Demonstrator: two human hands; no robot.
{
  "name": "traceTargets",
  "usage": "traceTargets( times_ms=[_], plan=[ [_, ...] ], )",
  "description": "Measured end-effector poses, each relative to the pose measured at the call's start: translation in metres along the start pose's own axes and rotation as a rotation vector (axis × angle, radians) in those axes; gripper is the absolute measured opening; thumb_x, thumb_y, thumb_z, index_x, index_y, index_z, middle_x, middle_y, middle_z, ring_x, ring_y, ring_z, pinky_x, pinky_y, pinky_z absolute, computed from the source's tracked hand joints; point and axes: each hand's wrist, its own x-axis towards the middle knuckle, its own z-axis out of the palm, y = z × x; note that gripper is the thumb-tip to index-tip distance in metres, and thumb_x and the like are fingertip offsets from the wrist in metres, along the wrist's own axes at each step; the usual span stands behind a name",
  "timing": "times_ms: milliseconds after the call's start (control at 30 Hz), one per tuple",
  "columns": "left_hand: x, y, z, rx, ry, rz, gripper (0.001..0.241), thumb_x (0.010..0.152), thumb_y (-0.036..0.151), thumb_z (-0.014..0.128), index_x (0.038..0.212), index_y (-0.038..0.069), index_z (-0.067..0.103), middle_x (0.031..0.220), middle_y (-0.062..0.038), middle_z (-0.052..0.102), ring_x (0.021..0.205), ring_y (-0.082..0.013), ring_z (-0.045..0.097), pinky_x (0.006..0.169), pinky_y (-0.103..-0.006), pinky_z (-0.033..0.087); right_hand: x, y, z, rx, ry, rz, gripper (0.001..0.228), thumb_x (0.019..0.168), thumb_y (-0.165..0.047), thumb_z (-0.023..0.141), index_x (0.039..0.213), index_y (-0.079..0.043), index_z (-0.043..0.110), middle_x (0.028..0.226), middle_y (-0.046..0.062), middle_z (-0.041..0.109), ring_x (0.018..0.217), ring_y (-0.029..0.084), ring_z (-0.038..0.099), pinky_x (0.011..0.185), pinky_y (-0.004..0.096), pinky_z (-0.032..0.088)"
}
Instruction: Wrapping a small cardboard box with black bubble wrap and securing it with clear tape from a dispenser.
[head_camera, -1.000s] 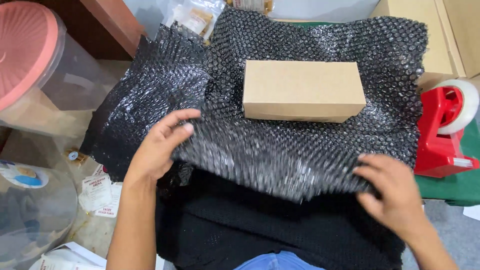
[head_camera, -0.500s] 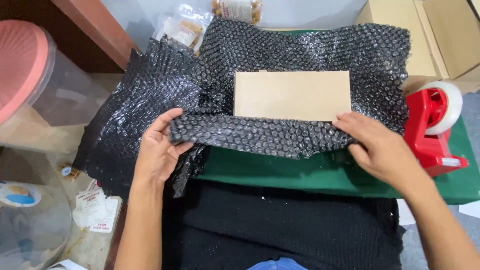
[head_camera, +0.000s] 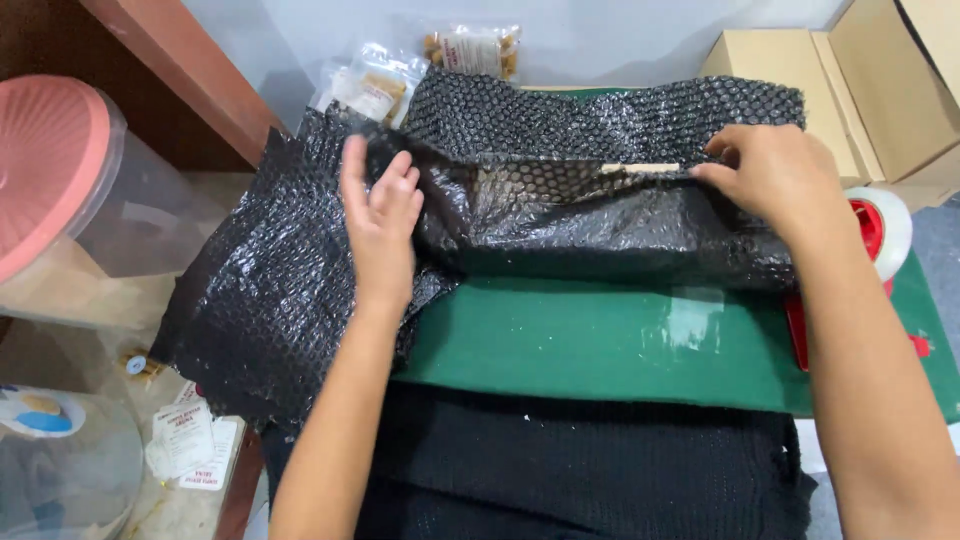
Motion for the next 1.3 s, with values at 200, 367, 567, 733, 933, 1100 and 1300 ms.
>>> traceTargets(
  times_ms=[200,367,567,733,933,1100,1300],
  plan=[
    [-0.017,-0.032,0.043,1.225,-0.454,0.833,0.040,0.097,0.033,0.065,0.135,0.022,0.066,0.146,-0.005,0.062,0.143,-0.0284,0.050,0.120,-0.0639,0.025,-0.012,-0.008,0.010,-0.185,0.477,-0.192,0.039,0.097,-0.017,0.069,0.135,-0.017,0.075,0.127,0.009,0.077,0.115,0.029,0.069,0.107,0.051,0.038],
    [0.042,-0.065,0.069,1.612,-0.498,0.539,0.063,0.094,0.047,0.061,0.149,0.016,0.054,0.154,-0.016,0.052,0.150,-0.0395,0.036,0.111,-0.0822,-0.004,-0.003,-0.033,0.014,0.196,0.319,-0.446,0.048,0.100,-0.041,0.066,0.130,-0.004,0.071,0.121,0.022,0.074,0.113,0.042,0.069,0.101,0.052,0.046],
    [0.060,-0.044,0.077,1.509,-0.645,0.380,0.046,0.096,0.040,0.061,0.131,0.010,0.066,0.122,-0.016,0.070,0.124,-0.0374,0.064,0.117,-0.0742,0.008,0.001,-0.047,0.010,0.458,-0.079,-0.163,0.055,0.090,-0.049,0.071,0.125,-0.007,0.073,0.121,0.022,0.074,0.121,0.046,0.064,0.104,0.054,0.047],
    [0.048,-0.040,0.066,1.437,-0.689,0.381,0.031,0.096,0.039,0.063,0.116,0.016,0.071,0.108,-0.012,0.074,0.107,-0.0388,0.071,0.094,-0.0581,0.051,-0.019,-0.051,0.008,0.499,-0.102,-0.134,0.045,0.087,-0.046,0.073,0.117,-0.011,0.077,0.115,0.020,0.076,0.116,0.045,0.066,0.100,0.052,0.051],
    [0.035,-0.035,0.063,1.351,-0.668,0.499,0.021,0.097,0.037,0.065,0.111,0.022,0.062,0.107,-0.002,0.076,0.106,-0.0311,0.072,0.088,-0.0495,0.055,-0.030,-0.044,0.006,0.510,-0.094,-0.116,0.038,0.092,-0.046,0.068,0.115,-0.017,0.078,0.115,0.016,0.076,0.118,0.043,0.065,0.099,0.053,0.050],
    [-0.001,-0.007,0.076,1.245,-0.694,0.618,0.023,0.096,0.035,0.067,0.113,0.021,0.060,0.101,-0.006,0.078,0.100,-0.0332,0.074,0.084,-0.0500,0.056,-0.008,-0.020,0.020,0.519,-0.077,-0.048,0.041,0.105,-0.054,0.053,0.114,-0.024,0.079,0.113,0.015,0.076,0.118,0.045,0.063,0.100,0.056,0.049],
    [-0.053,0.025,0.073,1.321,-0.882,0.599,0.035,0.081,0.040,0.079,0.106,0.016,0.074,0.089,-0.011,0.079,0.088,-0.0378,0.075,0.076,-0.0489,0.057,-0.025,-0.057,-0.019,0.385,-0.203,-0.235,0.057,0.086,-0.048,0.070,0.134,-0.017,0.070,0.128,0.017,0.073,0.126,0.043,0.062,0.107,0.058,0.047]
  ],
)
